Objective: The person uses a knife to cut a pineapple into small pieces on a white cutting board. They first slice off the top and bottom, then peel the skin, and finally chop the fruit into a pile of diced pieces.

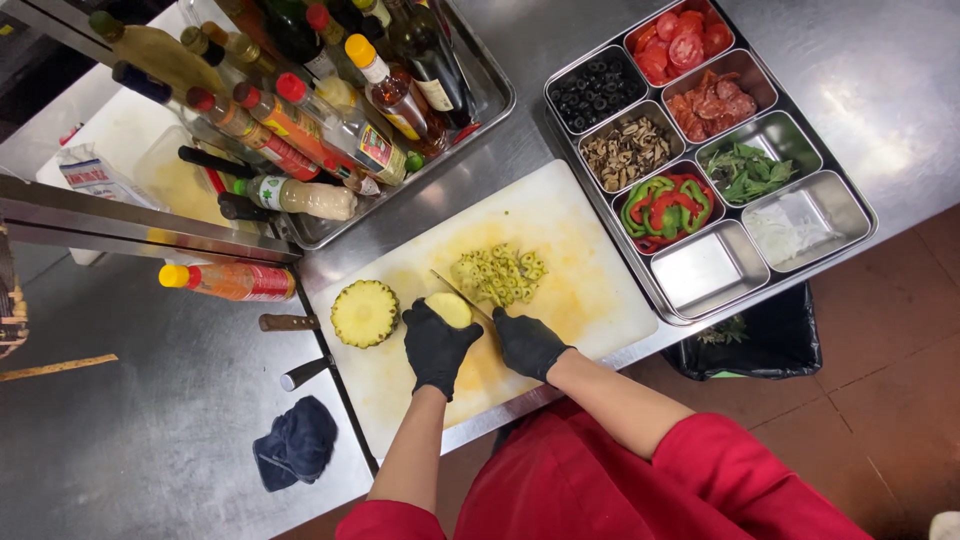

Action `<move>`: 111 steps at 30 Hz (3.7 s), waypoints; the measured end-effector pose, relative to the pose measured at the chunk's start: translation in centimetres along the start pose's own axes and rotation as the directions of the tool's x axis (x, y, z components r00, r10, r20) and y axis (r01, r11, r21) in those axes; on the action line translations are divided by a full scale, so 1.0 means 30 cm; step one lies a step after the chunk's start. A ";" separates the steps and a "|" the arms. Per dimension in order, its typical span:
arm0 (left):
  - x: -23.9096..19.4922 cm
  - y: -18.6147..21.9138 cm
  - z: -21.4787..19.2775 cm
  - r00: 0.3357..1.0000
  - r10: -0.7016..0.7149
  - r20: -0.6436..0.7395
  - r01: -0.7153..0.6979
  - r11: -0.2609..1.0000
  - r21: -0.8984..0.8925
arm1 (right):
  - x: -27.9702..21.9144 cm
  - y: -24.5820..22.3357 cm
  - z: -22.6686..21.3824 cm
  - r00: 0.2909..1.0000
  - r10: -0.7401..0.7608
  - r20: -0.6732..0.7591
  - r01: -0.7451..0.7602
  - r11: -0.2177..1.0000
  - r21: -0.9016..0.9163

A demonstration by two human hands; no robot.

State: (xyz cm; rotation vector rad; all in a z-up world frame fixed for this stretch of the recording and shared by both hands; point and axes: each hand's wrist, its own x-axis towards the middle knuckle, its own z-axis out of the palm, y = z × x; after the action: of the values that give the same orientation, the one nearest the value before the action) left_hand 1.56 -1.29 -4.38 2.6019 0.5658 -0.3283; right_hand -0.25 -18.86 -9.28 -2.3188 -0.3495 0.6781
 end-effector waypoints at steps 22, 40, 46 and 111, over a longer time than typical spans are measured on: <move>-0.003 0.029 -0.024 0.998 0.042 0.055 -0.046 0.996 0.074 | -0.240 -0.179 -0.161 0.993 0.119 0.006 -0.118 0.991 -0.071; 0.024 -0.030 0.056 0.995 0.098 -0.013 -0.098 0.995 -0.008 | -0.141 -0.127 -0.161 0.991 0.115 0.068 -0.108 0.989 -0.099; 0.048 -0.050 0.078 0.992 0.127 -0.019 -0.127 0.992 0.009 | -0.007 -0.052 -0.076 0.999 -0.003 0.048 0.004 1.000 -0.020; -0.075 -0.173 0.142 0.881 0.394 -0.262 -0.406 0.914 0.009 | -0.346 -0.205 -0.198 0.967 -0.219 -0.133 0.115 0.836 -0.537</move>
State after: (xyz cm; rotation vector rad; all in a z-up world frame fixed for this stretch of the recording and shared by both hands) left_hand -3.29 0.14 -9.32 2.6498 0.0997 0.1613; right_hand -5.90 -21.97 2.53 -2.7985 -0.7160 0.2843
